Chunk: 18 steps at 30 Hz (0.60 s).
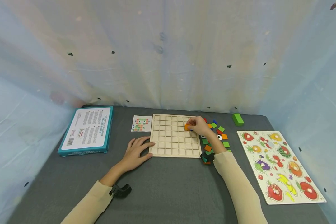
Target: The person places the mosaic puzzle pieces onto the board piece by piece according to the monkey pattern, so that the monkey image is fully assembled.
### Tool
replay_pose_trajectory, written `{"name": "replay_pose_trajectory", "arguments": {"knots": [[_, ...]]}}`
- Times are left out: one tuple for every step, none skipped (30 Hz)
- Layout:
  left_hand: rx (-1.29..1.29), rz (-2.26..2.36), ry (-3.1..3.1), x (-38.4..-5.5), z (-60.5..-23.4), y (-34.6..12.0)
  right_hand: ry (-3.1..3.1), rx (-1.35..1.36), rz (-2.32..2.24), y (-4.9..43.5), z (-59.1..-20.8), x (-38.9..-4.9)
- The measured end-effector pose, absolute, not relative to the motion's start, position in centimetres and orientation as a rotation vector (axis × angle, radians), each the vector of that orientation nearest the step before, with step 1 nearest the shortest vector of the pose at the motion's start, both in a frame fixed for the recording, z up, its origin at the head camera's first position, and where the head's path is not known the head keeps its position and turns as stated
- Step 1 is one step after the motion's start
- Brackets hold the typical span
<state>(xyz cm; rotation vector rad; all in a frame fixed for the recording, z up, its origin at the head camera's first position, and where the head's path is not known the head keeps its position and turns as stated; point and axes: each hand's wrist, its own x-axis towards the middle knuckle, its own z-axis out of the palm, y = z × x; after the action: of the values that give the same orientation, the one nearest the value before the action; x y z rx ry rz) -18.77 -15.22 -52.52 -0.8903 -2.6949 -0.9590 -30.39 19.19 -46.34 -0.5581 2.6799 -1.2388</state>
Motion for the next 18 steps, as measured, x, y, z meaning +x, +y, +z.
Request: {"name": "replay_pose_trajectory", "arguments": {"knots": [[-0.891,-0.958,-2.696,-18.76,-52.51,-15.21,2.686,-0.555,-1.228,19.21,-46.38,-30.42],[-0.891,-0.959,-2.696,-18.76,-52.50,-15.21,2.694,-0.549,-1.217,19.21,-46.37,-30.40],[-0.892,-0.958,-2.695,-18.75,-52.49,-15.20,2.702,-0.540,-1.205,19.19,-46.36,-30.37],[-0.892,-0.961,-2.694,-18.74,-52.49,-15.20,2.710,-0.527,-1.194,19.17,-46.35,-30.35],[-0.893,-0.961,-2.694,-18.74,-52.50,-15.20,2.719,-0.512,-1.183,19.15,-46.34,-30.32],[-0.893,-0.963,-2.692,-18.74,-52.50,-15.20,2.727,-0.497,-1.173,19.12,-46.30,-30.27],[-0.893,-0.962,-2.690,-18.74,-52.52,-15.20,2.734,-0.485,-1.165,19.10,-46.28,-30.24],[-0.893,-0.961,-2.689,-18.74,-52.54,-15.19,2.741,-0.473,-1.159,19.06,-46.24,-30.17],[-0.894,-0.961,-2.687,-18.74,-52.56,-15.19,2.747,-0.468,-1.152,19.03,-46.22,-30.14],[-0.894,-0.960,-2.686,-18.75,-52.60,-15.19,2.755,-0.470,-1.145,19.02,-46.21,-30.11],[-0.895,-0.958,-2.684,-18.76,-52.62,-15.19,2.761,-0.477,-1.137,19.00,-46.20,-30.08],[-0.895,-0.957,-2.682,-18.76,-52.64,-15.19,2.769,-0.490,-1.126,18.98,-46.20,-30.07],[-0.895,-0.955,-2.682,-18.78,-52.68,-15.19,2.775,-0.504,-1.118,18.97,-46.19,-30.05],[-0.895,-0.955,-2.681,-18.78,-52.69,-15.19,2.780,-0.517,-1.112,18.94,-46.18,-30.03],[-0.895,-0.955,-2.679,-18.79,-52.71,-15.19,2.785,-0.530,-1.103,18.91,-46.17,-30.02],[-0.895,-0.955,-2.678,-18.81,-52.72,-15.20,2.791,-0.543,-1.095,18.87,-46.16,-30.01],[-0.895,-0.954,-2.677,-18.82,-52.73,-15.20,2.798,-0.554,-1.083,18.84,-46.16,-30.01],[-0.894,-0.953,-2.677,-18.83,-52.73,-15.21,2.808,-0.564,-1.067,18.79,-46.15,-30.01]]}}
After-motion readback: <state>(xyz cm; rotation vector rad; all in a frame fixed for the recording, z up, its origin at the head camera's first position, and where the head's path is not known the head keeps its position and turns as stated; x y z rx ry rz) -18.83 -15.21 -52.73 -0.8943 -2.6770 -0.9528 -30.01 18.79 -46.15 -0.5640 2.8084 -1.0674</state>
